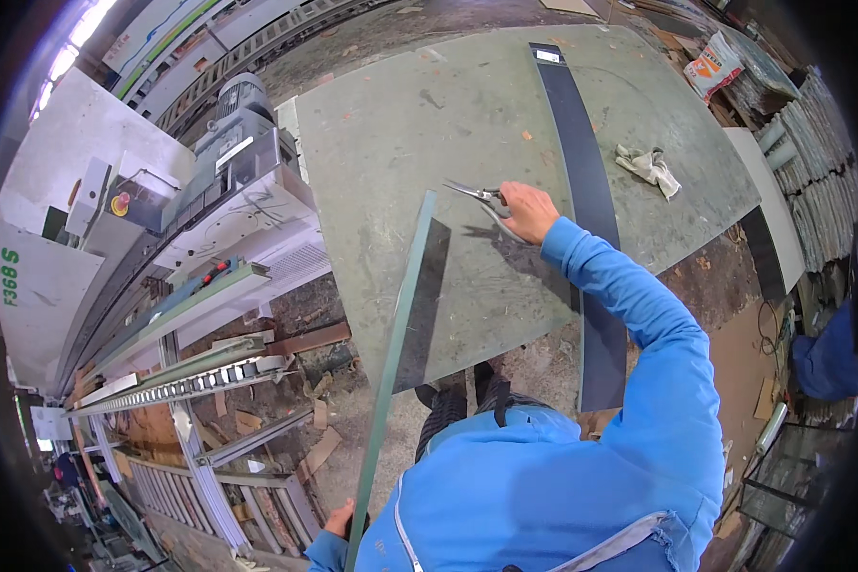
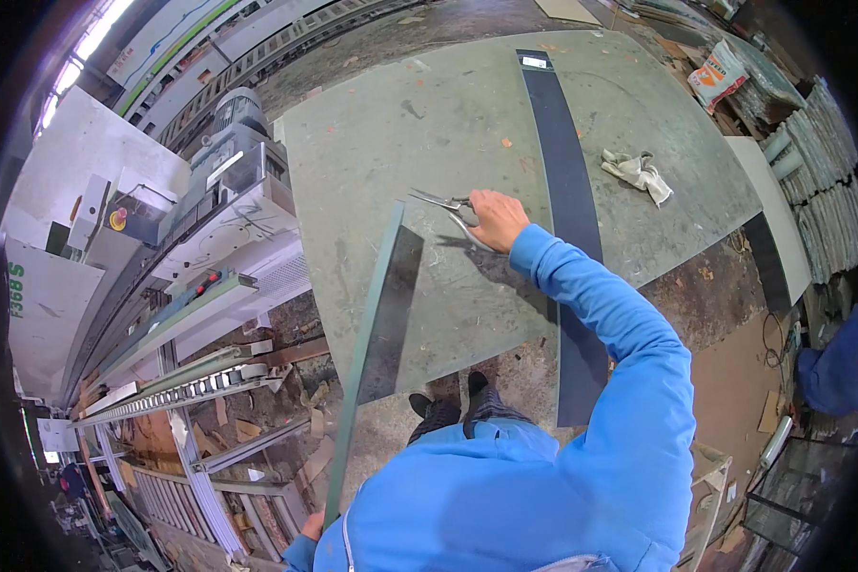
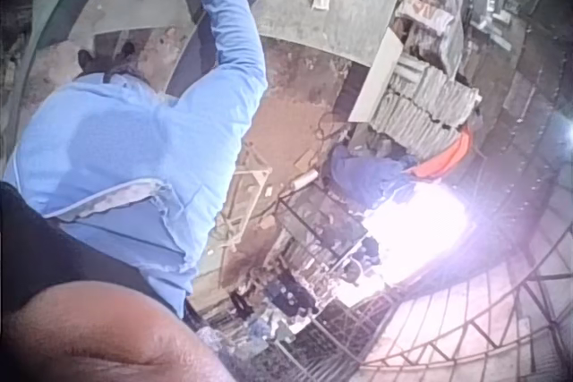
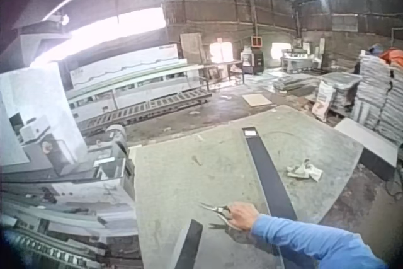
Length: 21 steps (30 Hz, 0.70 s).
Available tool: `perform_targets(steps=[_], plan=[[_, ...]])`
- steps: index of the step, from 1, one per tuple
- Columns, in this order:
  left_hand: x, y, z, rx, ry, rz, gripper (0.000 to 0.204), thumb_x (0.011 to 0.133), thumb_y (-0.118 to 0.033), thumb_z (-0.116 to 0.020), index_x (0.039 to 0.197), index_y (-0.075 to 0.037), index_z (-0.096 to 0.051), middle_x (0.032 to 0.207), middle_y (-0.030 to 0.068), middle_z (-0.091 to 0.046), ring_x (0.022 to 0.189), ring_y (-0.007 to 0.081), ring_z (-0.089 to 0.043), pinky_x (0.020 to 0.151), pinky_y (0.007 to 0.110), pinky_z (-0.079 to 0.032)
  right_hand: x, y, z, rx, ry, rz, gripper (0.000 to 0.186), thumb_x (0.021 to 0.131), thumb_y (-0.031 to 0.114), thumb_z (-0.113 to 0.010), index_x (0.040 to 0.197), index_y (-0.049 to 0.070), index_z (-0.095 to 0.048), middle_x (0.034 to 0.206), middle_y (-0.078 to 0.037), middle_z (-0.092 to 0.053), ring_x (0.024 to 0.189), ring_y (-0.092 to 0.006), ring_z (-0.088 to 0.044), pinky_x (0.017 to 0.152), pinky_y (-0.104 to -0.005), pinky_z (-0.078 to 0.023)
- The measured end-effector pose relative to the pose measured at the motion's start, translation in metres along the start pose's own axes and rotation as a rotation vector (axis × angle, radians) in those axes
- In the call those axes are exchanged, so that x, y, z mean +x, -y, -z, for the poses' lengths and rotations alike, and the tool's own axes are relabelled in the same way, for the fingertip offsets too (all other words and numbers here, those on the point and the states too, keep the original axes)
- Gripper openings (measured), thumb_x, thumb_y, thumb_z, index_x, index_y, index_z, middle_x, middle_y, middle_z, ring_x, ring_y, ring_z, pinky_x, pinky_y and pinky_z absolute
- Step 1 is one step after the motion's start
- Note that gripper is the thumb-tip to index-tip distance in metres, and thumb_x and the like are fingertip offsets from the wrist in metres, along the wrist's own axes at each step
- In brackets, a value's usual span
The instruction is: The person uses shears to cut sections from a long, dark strip of material on a workbench. They repeatedly pick up the strip, cut a section, and place the cut piece onto a roller conveyor. The process is repeated multiple times throughout the video.
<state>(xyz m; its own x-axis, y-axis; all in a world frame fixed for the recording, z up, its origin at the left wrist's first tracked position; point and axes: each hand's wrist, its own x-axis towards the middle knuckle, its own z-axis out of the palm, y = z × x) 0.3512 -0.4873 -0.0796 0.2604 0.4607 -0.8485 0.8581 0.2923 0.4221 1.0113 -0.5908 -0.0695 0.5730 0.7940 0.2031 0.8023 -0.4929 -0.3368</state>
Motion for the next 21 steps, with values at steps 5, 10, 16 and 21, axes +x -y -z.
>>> perform_targets(steps=[5,10,16,21], plan=[[0.012,0.025,-0.011,0.216,0.014,-0.071,0.045,0.088,-0.043,-0.05,0.081,-0.001,-0.065,0.074,0.0053,-0.062,0.067,0.0132,-0.055,0.061,0.031,-0.044,0.009,0.016,-0.003,-0.059,0.009,0.101,0.03,0.069,0.024,-0.064,0.083,0.001,-0.05,0.08,-0.017,-0.056,0.078,-0.0335,-0.056,0.068,-0.0415,-0.045],[0.016,0.034,-0.02,-0.152,0.06,0.05,0.045,0.087,-0.043,-0.052,0.081,0.0,-0.065,0.075,0.0048,-0.062,0.068,0.0127,-0.054,0.061,0.031,-0.044,0.018,0.022,0.0,-0.114,-0.006,0.141,0.028,0.068,0.021,-0.063,0.084,0.001,-0.051,0.079,-0.016,-0.056,0.079,-0.0324,-0.057,0.069,-0.0414,-0.045],[0.023,0.036,-0.02,-0.196,0.062,0.144,0.046,0.084,-0.045,-0.056,0.081,0.0,-0.064,0.076,0.0044,-0.061,0.068,0.0125,-0.053,0.06,0.03,-0.042,0.03,0.017,0.003,-0.147,0.051,0.149,0.024,0.068,0.018,-0.061,0.084,0.001,-0.053,0.079,-0.016,-0.058,0.078,-0.0333,-0.058,0.068,-0.0421,-0.046],[0.02,0.027,-0.024,-0.149,0.044,0.093,0.047,0.084,-0.047,-0.056,0.078,-0.001,-0.064,0.073,0.0042,-0.06,0.065,0.012,-0.051,0.057,0.03,-0.04,0.037,0.013,0.0,-0.146,0.078,0.222,0.024,0.068,0.017,-0.061,0.084,0.001,-0.052,0.079,-0.016,-0.058,0.079,-0.0336,-0.058,0.068,-0.042,-0.046]])
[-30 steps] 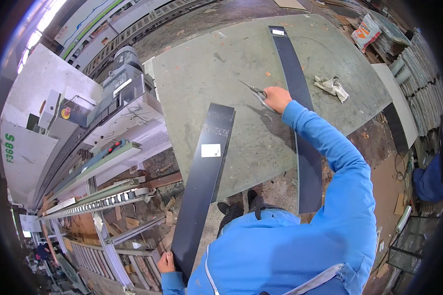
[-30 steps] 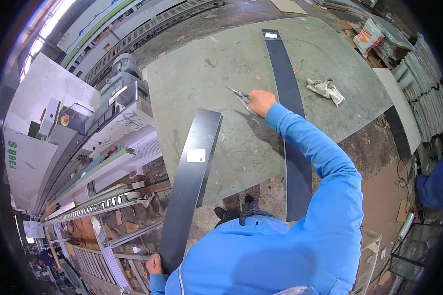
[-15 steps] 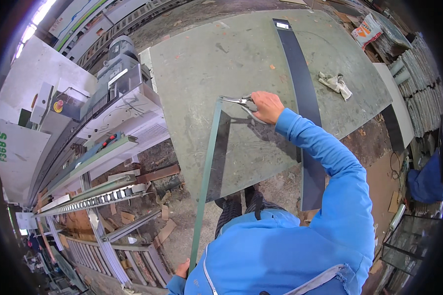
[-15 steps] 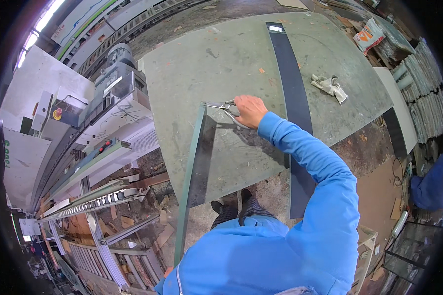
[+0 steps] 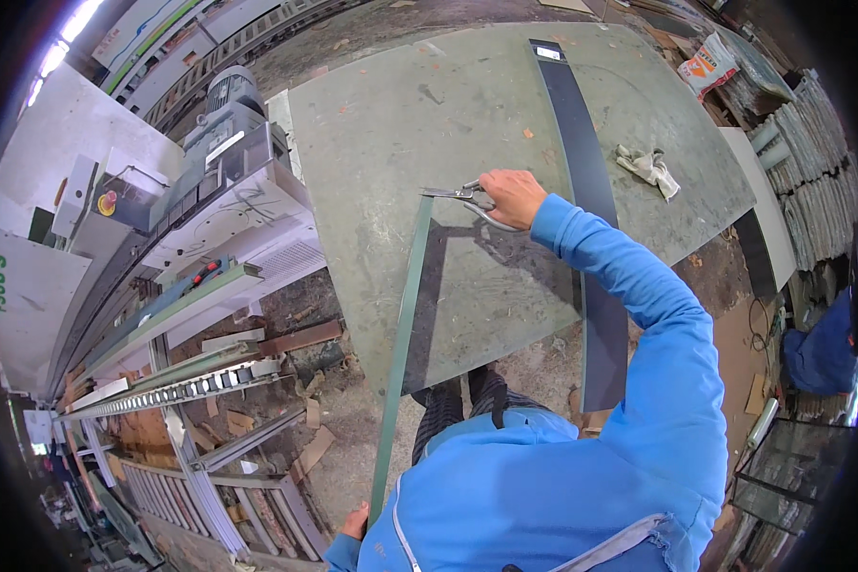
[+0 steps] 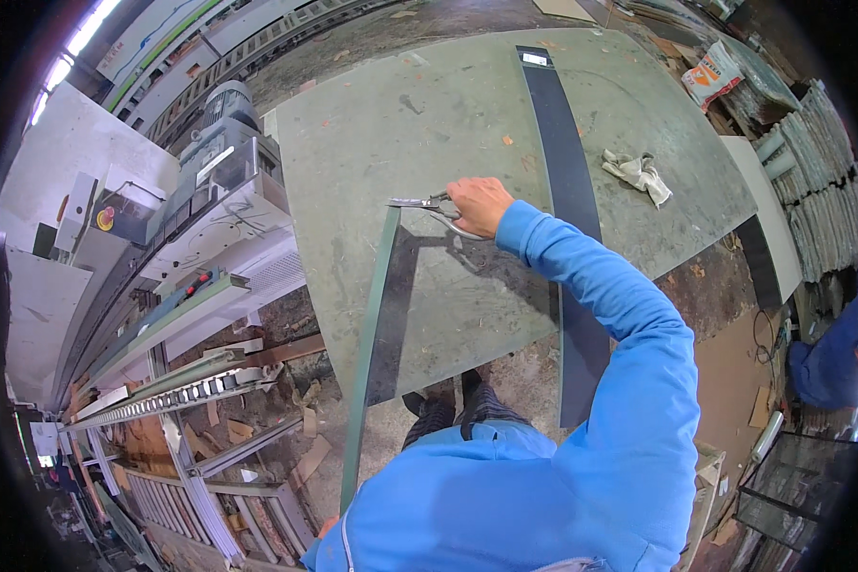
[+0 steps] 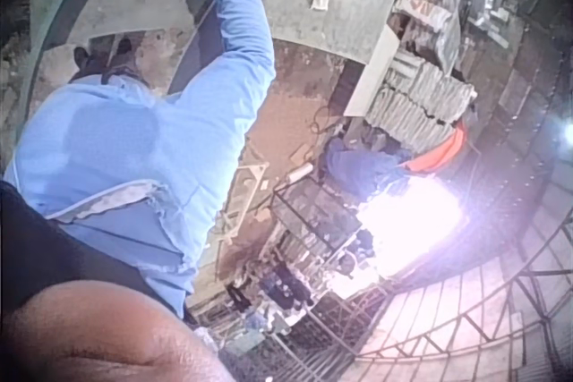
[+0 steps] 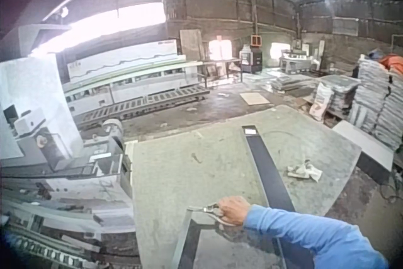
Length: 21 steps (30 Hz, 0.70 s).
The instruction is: The person uses shears to cut sections from a long, dark strip of material on a workbench. They repeatedly pick up the strip, cut a section, and place the cut piece onto a roller conveyor. The process is repeated multiple times throughout the video.
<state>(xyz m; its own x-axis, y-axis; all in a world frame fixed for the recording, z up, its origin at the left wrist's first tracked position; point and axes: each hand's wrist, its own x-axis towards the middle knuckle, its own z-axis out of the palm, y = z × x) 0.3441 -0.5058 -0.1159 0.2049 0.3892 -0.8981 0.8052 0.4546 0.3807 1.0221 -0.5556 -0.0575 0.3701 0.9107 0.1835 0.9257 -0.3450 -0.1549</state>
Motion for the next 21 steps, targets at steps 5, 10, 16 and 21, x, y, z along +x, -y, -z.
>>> perform_targets(steps=[5,10,16,21], plan=[[0.0,-0.004,-0.001,0.123,-0.02,0.035,0.048,0.086,-0.045,-0.052,0.08,0.001,-0.064,0.074,0.0053,-0.06,0.066,0.0116,-0.05,0.058,0.031,-0.041,0.0,0.001,0.0,0.011,0.041,-0.003,0.024,0.07,0.018,-0.061,0.084,0.001,-0.051,0.08,-0.016,-0.058,0.08,-0.0331,-0.058,0.068,-0.042,-0.046],[0.014,0.005,0.005,0.317,-0.007,0.047,0.05,0.088,-0.046,-0.05,0.085,0.002,-0.065,0.075,0.0063,-0.061,0.067,0.0124,-0.051,0.06,0.032,-0.041,0.0,0.0,0.001,0.003,0.054,0.012,0.023,0.071,0.017,-0.061,0.083,0.001,-0.051,0.081,-0.016,-0.058,0.08,-0.033,-0.058,0.068,-0.0417,-0.046],[0.008,0.002,-0.001,0.068,0.013,0.057,0.049,0.088,-0.046,-0.048,0.086,-0.001,-0.065,0.078,0.0074,-0.063,0.069,0.0154,-0.055,0.063,0.032,-0.043,-0.001,-0.001,0.0,0.023,0.038,0.024,0.022,0.07,0.016,-0.061,0.082,0.0,-0.05,0.08,-0.017,-0.058,0.079,-0.0334,-0.058,0.067,-0.0421,-0.046],[0.061,0.096,0.021,-0.203,0.099,0.042,0.047,0.088,-0.045,-0.049,0.087,0.0,-0.063,0.08,0.0074,-0.062,0.07,0.0149,-0.055,0.064,0.031,-0.043,0.001,-0.001,0.006,0.008,0.058,0.049,0.021,0.069,0.014,-0.061,0.08,0.0,-0.051,0.073,-0.016,-0.058,0.073,-0.0348,-0.059,0.062,-0.0433,-0.046]])
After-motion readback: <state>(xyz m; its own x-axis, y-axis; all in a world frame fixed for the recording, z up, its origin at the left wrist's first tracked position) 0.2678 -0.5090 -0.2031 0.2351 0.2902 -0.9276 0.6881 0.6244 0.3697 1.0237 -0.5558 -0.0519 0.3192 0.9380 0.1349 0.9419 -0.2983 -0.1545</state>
